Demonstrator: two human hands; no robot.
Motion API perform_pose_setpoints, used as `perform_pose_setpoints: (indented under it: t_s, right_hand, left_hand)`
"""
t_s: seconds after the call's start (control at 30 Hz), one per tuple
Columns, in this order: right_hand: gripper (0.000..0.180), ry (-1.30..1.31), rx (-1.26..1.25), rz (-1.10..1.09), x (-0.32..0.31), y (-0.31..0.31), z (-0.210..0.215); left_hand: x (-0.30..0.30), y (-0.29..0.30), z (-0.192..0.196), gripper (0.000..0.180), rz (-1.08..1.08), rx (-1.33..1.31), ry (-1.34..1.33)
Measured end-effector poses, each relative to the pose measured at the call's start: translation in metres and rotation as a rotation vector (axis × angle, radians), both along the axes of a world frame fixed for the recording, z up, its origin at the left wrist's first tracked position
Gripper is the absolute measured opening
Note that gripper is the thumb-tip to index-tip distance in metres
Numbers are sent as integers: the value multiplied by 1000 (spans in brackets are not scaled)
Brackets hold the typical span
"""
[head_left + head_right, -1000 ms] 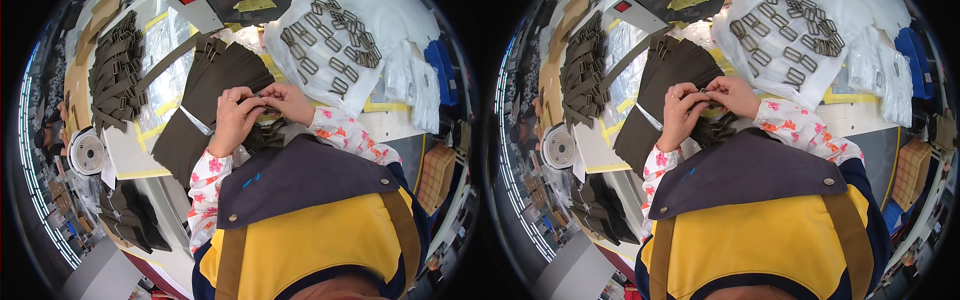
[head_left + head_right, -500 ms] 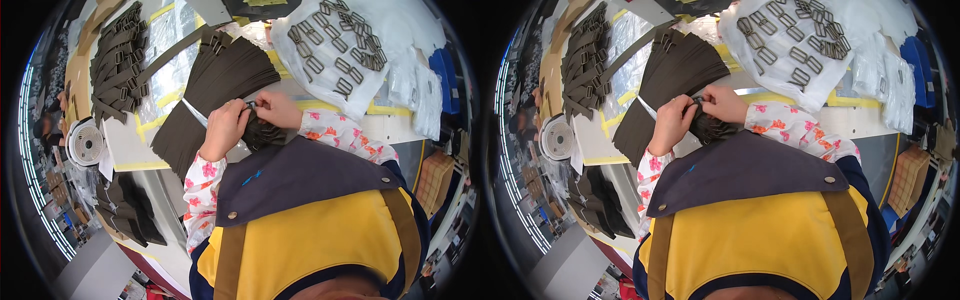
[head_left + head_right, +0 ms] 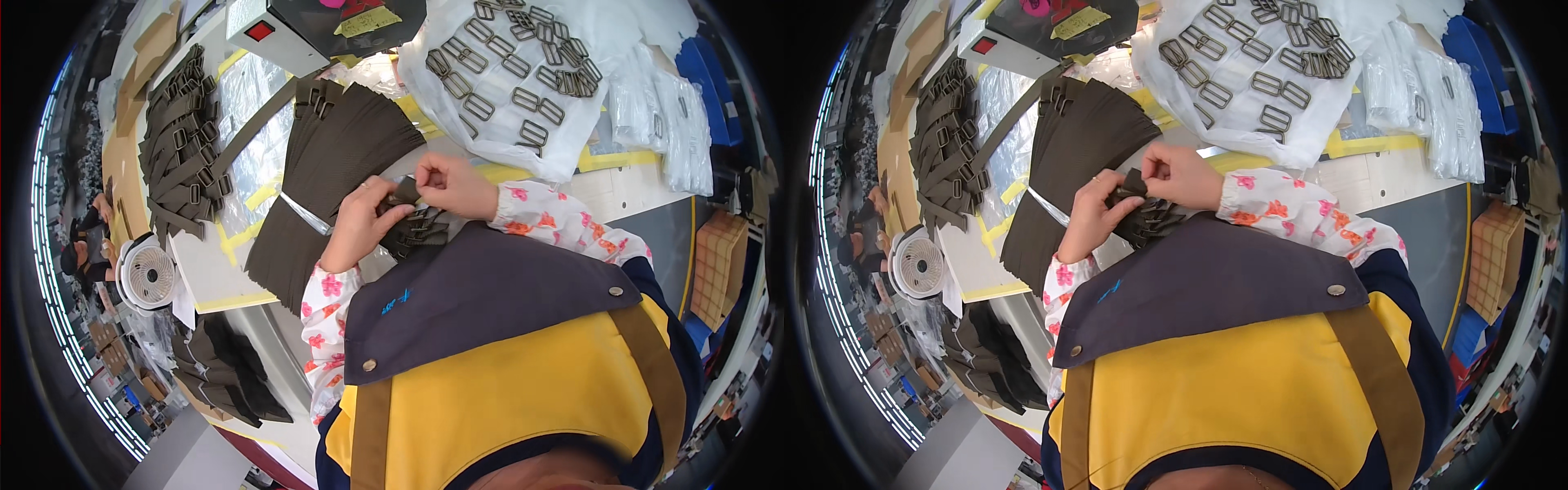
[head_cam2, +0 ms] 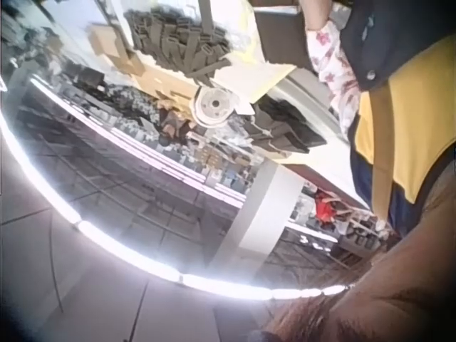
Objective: Threading metal buckles onto nylon fabric straps at a workstation.
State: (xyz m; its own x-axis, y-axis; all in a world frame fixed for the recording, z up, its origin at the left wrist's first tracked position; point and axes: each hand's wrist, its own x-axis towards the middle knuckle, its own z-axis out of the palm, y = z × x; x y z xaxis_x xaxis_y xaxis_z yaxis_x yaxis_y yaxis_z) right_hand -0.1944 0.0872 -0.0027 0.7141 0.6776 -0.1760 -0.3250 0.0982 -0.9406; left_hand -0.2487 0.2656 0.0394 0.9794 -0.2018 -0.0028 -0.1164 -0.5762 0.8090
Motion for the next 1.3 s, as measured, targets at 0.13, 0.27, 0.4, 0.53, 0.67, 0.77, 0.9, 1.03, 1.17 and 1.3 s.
perform_pose_setpoints:
  t_s: [0.13,0.27,0.4,0.53,0.67,0.77,0.9,1.03,1.17,1.3]
  right_hand:
    - [12,-638,-385,-69,36,-46,26]
    - [15,-1121,-1045,-428,111,-123,20]
    - [16,-1105,-1326,-298,139,-167,2]
    - [17,-1069,-1274,-317,143,-167,-3]
    - [17,-926,-1191,-241,150,-166,1]
    - [17,-912,-1167,-234,153,-173,-5]
    - [18,-992,-1121,-216,154,-174,-7]
    - [19,-990,-1081,-276,149,-170,-1]
    - [19,-915,-1064,-314,144,-167,7]
    - [14,-938,-973,-315,139,-163,12]
  left_hand:
    - [3,-14,-3,26,-36,508,-182]
    - [-5,-20,-2,18,-153,564,-335]
    - [4,-17,-13,22,51,597,-474]
    - [4,-20,-18,34,182,698,-421]
    - [0,-18,-20,36,149,733,-458]
    - [-1,-18,-20,42,115,727,-479]
    - [-1,-16,-23,42,102,715,-489]
    - [2,-18,-21,39,131,726,-477]
    - [1,-17,-23,43,95,736,-485]
    - [0,-17,-21,45,85,757,-499]
